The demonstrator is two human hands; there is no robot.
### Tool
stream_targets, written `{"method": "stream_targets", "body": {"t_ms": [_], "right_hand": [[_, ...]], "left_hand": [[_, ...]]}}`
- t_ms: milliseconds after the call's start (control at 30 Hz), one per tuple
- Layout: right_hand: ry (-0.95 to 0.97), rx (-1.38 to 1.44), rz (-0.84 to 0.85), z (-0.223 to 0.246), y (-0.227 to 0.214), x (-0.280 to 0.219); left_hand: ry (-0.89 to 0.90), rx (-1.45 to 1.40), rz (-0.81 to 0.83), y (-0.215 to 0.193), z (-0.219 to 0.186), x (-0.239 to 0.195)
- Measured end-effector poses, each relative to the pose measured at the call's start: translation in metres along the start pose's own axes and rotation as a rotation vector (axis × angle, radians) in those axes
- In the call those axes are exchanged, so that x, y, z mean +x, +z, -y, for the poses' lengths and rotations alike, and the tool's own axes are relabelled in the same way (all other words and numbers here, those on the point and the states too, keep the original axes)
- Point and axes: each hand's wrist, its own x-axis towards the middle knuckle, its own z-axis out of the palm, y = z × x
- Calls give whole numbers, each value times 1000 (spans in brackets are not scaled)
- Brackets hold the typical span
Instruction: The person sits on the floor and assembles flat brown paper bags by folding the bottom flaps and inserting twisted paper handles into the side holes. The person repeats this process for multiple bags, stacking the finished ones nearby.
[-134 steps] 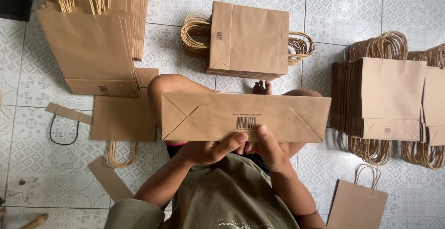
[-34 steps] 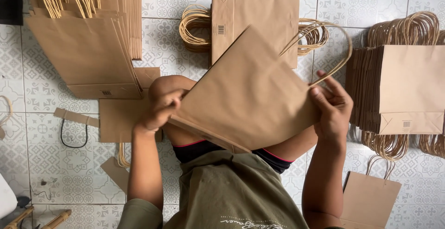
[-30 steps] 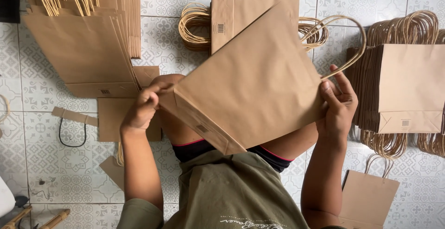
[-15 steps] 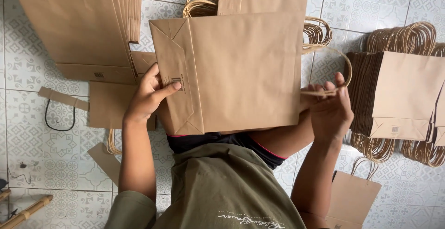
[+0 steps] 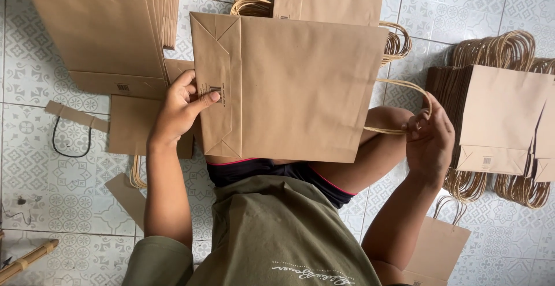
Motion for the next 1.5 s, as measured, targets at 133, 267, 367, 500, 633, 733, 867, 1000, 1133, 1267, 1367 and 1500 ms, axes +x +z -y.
{"method": "stream_targets", "body": {"t_ms": [133, 267, 367, 500, 633, 733, 867, 1000, 1133, 1267, 1367, 1500], "right_hand": [[24, -208, 2, -4, -20, 8], [-41, -405, 120, 3, -52, 15], [-261, -600, 263, 22, -45, 15], [-686, -1165, 194, 30, -45, 15], [-778, -1193, 28, 23, -47, 7], [-810, -1190, 17, 22, -51, 5], [-813, -1105, 120, 21, -54, 10], [-588, -694, 160, 9, -84, 16], [-276, -399, 79, 17, -53, 9], [-100, -271, 36, 4, -46, 15], [-40, -246, 31, -5, -44, 19], [6, -298, 15, -13, -43, 25]], "left_hand": [[63, 66, -3, -5, -5, 1], [307, 101, -67, -8, -19, -3], [534, 174, -57, -8, -39, -10], [870, 551, -152, -10, -38, -8], [916, 610, -214, -6, -29, -11], [969, 635, -223, -9, -23, -10], [857, 535, -232, -3, -34, -19], [716, 563, -416, -20, -7, -9], [359, 176, -219, -12, -23, -9], [181, -60, -169, -11, -15, -3], [131, -74, -176, -12, -7, -3], [109, -63, -186, -14, 1, 0]]}}
